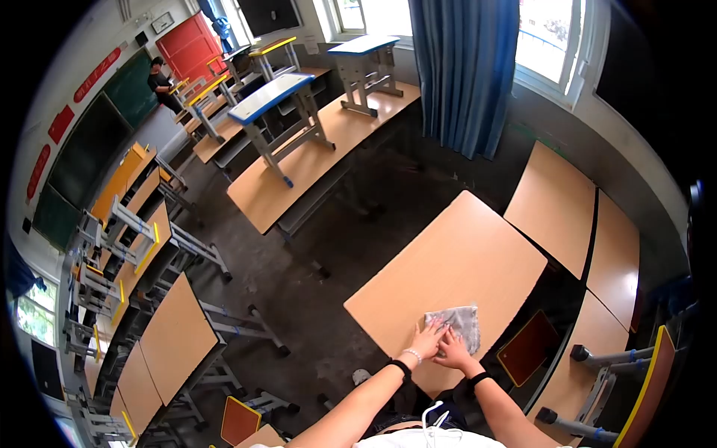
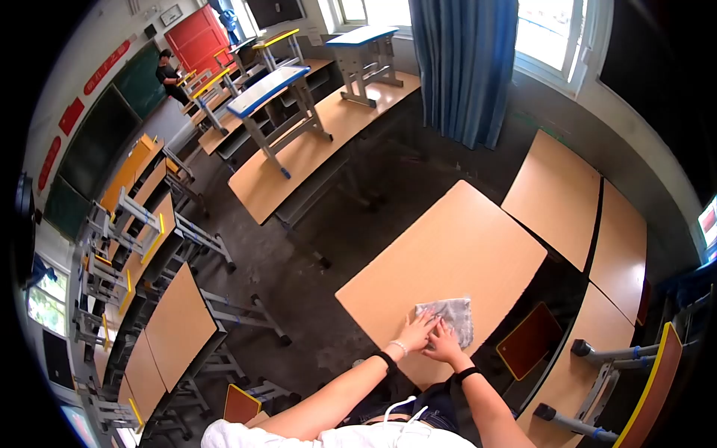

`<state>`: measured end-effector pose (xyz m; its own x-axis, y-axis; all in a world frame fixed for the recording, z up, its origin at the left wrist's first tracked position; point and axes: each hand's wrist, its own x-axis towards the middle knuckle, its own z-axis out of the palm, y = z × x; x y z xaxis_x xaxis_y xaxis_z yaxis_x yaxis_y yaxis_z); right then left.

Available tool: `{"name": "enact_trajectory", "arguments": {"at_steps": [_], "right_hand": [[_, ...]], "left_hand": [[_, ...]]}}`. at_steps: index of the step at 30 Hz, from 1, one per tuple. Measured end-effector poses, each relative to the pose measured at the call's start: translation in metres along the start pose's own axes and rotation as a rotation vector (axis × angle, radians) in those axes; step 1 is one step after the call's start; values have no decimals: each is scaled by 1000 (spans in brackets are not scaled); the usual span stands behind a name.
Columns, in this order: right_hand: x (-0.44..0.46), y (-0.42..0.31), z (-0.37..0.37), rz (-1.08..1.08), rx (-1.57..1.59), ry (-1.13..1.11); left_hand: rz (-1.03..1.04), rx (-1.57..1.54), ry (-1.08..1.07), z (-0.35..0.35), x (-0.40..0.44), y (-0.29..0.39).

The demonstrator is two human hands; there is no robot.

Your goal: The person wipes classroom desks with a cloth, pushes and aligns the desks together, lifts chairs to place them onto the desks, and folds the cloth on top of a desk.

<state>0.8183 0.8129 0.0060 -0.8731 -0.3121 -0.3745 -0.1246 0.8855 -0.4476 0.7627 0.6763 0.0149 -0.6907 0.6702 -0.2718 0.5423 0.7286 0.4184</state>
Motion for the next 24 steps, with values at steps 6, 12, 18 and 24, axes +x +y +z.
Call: {"name": "enact_trajectory", "arguments": {"at_steps": [6, 12, 18, 24], "right_hand": [[45, -106, 33, -6, -78, 37], [79, -151, 28, 180, -98, -63], [109, -138, 25, 226, -157, -112], [145, -157, 13, 382, -142, -15]], "left_hand": [[-16, 29, 130, -12, -111, -100], [-361, -32, 95, 26, -206, -185], [-890, -653, -37, 129, -359, -322], [-1348, -1185, 30, 126, -487, -311]]}}
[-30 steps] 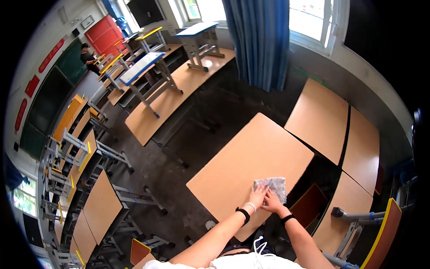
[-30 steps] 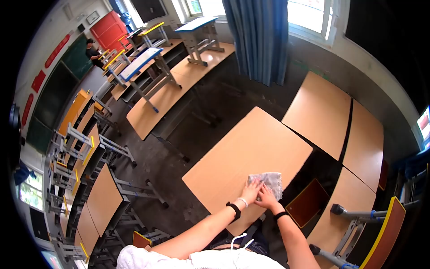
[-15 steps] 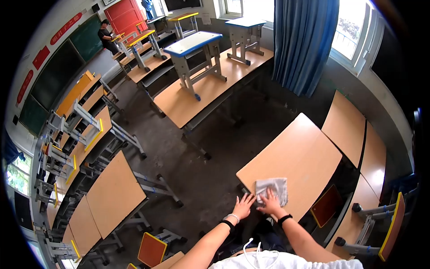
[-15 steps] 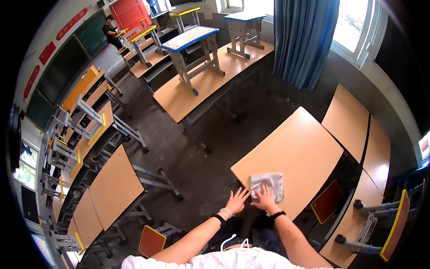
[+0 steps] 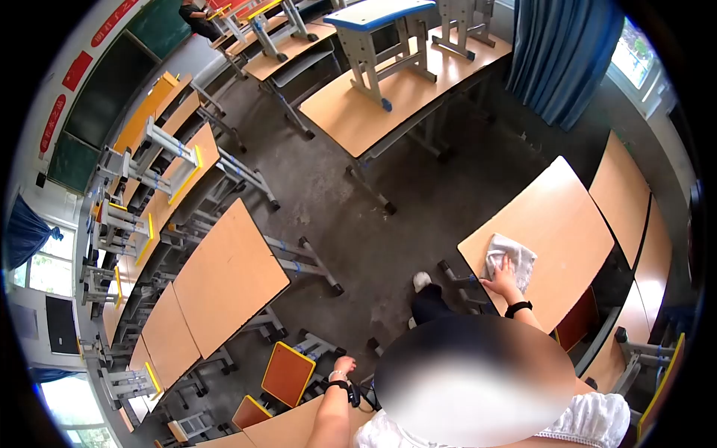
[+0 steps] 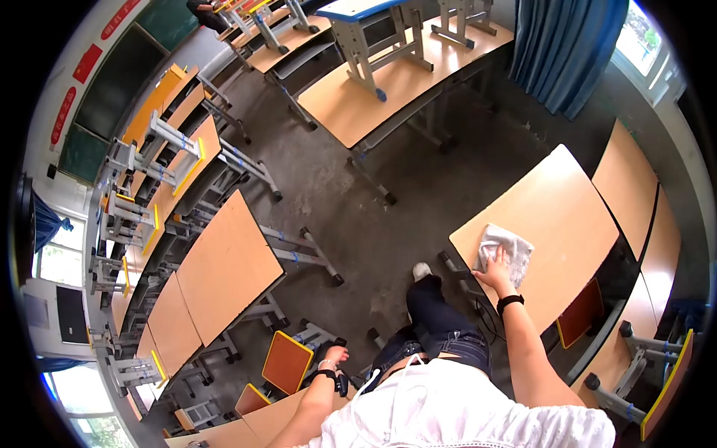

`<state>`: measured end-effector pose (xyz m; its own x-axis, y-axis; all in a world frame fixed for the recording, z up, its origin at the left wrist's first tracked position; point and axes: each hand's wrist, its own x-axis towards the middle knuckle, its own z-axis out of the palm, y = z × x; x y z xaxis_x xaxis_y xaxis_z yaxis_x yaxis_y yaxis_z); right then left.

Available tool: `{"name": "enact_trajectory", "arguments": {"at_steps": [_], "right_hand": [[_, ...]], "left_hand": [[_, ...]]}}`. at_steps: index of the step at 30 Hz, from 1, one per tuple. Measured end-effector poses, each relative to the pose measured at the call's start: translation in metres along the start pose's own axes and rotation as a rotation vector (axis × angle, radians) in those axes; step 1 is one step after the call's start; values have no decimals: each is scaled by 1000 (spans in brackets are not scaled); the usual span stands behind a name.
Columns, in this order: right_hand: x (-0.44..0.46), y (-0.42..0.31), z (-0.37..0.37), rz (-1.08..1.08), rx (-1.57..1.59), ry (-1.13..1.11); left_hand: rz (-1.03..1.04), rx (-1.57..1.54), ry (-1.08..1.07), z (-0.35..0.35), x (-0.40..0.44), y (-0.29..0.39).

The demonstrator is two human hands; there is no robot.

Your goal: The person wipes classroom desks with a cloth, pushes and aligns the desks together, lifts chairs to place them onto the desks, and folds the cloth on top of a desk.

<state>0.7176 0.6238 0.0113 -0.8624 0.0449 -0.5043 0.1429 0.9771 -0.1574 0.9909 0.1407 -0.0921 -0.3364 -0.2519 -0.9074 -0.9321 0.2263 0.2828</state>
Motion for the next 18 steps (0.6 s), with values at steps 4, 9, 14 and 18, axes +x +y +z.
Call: {"name": "enact_trajectory", "arguments": {"at_steps": [4, 9, 14, 18], "right_hand": [[16, -37, -4, 181, 84, 163], [71, -34, 8, 258, 151, 377], [67, -66, -18, 311, 351, 579], [84, -73, -21, 320, 358, 622]], "left_hand": [[-258, 129, -264, -16, 14, -28], [78, 55, -191, -37, 61, 55], [510, 826, -301, -41, 102, 212], [799, 1164, -252, -24, 97, 384]]}}
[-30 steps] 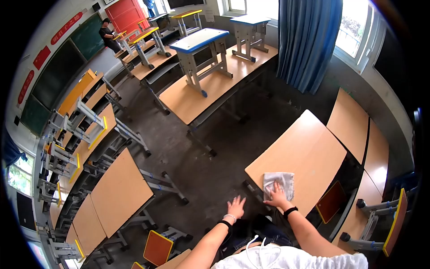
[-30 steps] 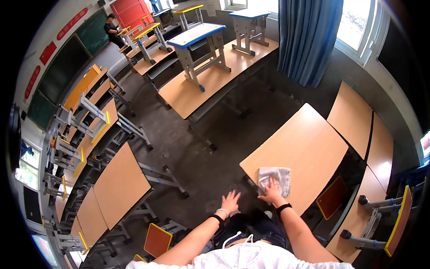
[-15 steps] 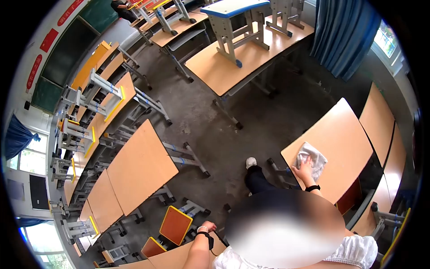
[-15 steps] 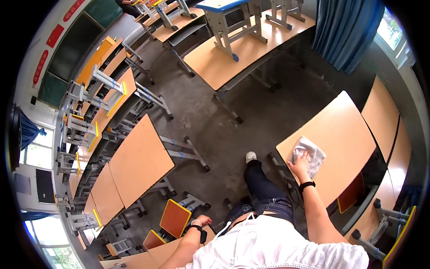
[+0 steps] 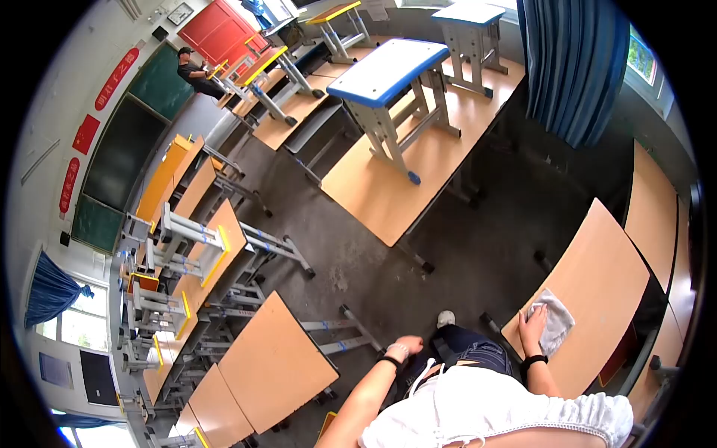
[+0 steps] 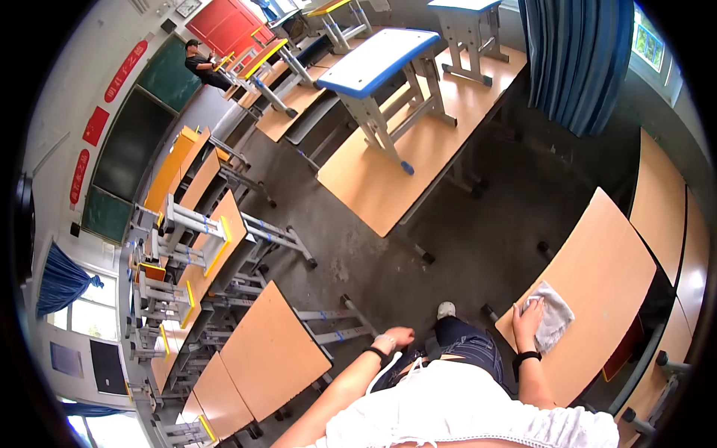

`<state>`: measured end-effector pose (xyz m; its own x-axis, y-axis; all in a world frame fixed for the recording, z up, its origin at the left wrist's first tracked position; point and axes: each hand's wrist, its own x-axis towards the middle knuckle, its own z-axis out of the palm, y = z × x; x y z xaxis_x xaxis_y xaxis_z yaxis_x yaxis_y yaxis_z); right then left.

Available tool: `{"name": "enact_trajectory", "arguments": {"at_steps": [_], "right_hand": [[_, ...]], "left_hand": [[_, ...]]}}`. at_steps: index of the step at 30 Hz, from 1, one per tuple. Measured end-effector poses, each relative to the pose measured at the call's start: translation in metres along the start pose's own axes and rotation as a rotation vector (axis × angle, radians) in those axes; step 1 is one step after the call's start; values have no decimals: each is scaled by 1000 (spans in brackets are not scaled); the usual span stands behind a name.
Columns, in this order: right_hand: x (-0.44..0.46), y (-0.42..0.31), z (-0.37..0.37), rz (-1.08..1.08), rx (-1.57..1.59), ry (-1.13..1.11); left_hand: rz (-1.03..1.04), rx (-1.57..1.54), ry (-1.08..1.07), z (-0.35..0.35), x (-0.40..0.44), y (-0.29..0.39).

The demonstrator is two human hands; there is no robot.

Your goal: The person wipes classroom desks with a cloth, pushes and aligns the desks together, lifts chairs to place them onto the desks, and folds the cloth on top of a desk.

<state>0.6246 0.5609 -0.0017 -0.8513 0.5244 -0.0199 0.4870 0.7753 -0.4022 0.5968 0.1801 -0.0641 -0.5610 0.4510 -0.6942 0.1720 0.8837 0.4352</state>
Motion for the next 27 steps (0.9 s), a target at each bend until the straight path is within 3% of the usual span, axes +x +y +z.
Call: {"name": "enact_trajectory", "arguments": {"at_steps": [1, 4, 5, 7, 10, 13, 18, 19, 27], "right_hand": [[3, 0, 2, 2, -1, 10], [14, 6, 13, 51, 1, -14], [22, 32, 31, 103, 321, 11], [41, 67, 6, 292, 802, -462], [30, 87, -8, 172, 349, -61], [22, 39, -3, 214, -178, -23], [47, 13, 15, 415, -237, 67], [57, 6, 2, 441, -132, 18], [115, -17, 7, 748, -190, 5]], "left_hand": [[15, 133, -46, -36, 12, 20], [164, 135, 31, -109, 33, 73], [229, 91, 82, -118, 44, 82], [370, 8, 172, -131, 67, 99], [345, 159, 42, -157, 77, 138], [389, 296, -126, -176, 98, 157], [487, 404, -228, -221, 151, 179], [490, 375, -218, -226, 169, 178], [649, 252, -334, -292, 275, 230]]}}
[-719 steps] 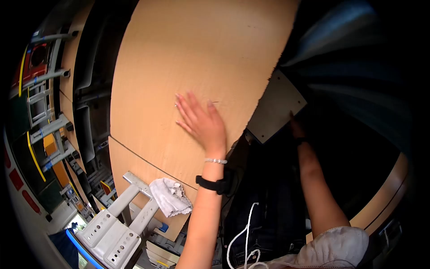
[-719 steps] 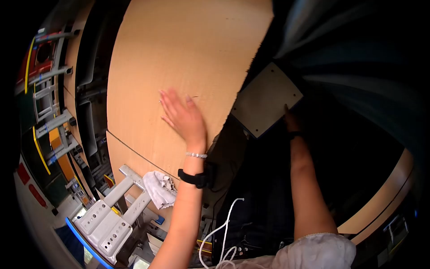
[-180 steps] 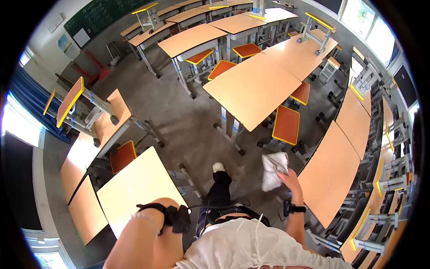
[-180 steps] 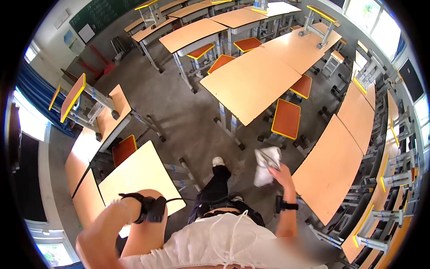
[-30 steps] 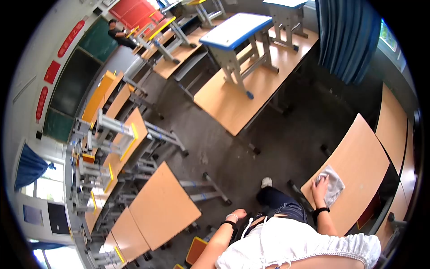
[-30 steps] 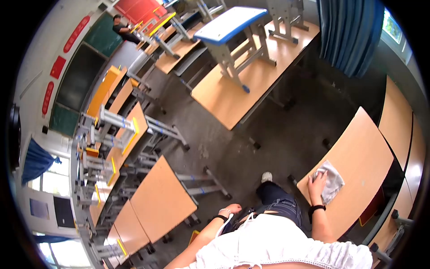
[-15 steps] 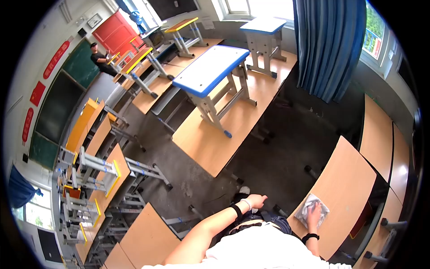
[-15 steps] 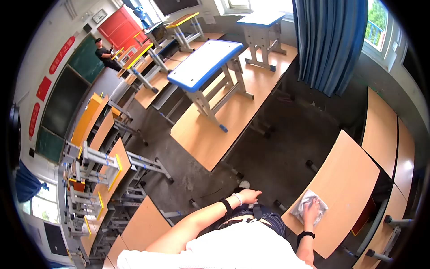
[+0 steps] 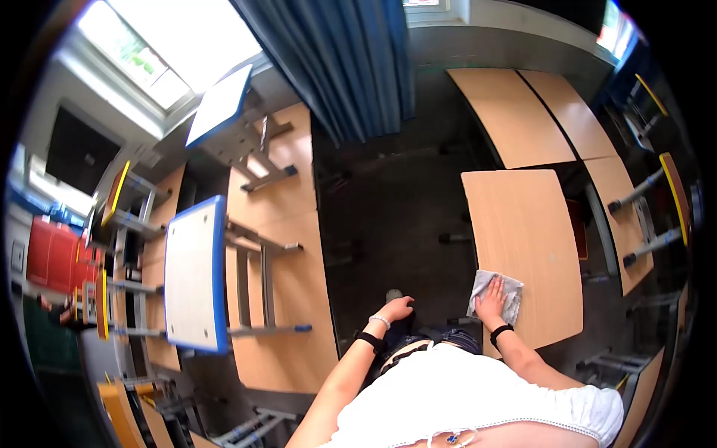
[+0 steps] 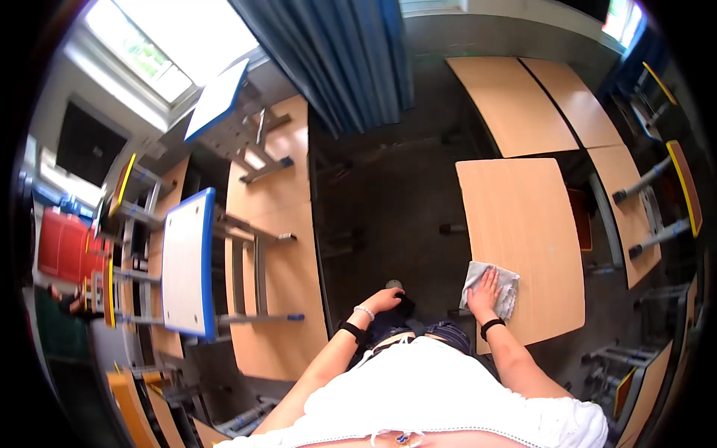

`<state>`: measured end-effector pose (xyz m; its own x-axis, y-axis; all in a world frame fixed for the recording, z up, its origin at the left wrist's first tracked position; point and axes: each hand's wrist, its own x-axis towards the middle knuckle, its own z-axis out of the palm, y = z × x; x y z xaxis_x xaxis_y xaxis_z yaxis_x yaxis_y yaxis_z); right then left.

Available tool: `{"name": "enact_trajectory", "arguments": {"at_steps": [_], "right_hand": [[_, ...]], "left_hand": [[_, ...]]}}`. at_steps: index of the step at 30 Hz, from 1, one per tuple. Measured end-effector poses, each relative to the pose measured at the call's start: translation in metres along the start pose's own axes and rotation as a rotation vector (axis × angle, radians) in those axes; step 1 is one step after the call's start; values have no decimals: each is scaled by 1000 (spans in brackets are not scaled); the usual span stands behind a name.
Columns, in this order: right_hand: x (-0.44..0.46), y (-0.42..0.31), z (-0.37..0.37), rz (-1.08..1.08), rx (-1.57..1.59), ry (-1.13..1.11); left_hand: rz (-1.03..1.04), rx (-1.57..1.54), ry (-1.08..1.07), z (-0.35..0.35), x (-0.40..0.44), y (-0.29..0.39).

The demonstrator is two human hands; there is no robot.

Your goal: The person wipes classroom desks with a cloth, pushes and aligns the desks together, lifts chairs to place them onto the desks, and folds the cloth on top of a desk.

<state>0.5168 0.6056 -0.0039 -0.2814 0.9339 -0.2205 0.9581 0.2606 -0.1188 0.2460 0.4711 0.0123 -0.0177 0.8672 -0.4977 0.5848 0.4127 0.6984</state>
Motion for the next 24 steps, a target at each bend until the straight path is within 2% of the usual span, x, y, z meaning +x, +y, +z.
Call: {"name": "enact_trajectory", "arguments": {"at_steps": [4, 5, 8, 11, 14, 16, 21, 24], "right_hand": [[6, -19, -8, 111, -75, -49], [7, -22, -14, 115, -64, -49], [0, -19, -17, 75, -41, -59], [6, -16, -29, 47, 4, -75], [5, -17, -32, 41, 73, 7], [9, -19, -24, 101, 105, 57], [33, -19, -4, 338, 249, 111], [55, -24, -3, 528, 314, 181]], "left_hand": [[2, -67, -23, -42, 48, 3], [27, 29, 0, -46, 60, 5], [62, 95, -124, -62, 79, 26], [145, 8, -278, -74, 97, 44], [228, 59, -425, -80, 139, 25], [177, 116, -549, -108, 168, 26], [144, 140, -274, -178, 257, 44], [74, 11, -329, -202, 316, 69]]}}
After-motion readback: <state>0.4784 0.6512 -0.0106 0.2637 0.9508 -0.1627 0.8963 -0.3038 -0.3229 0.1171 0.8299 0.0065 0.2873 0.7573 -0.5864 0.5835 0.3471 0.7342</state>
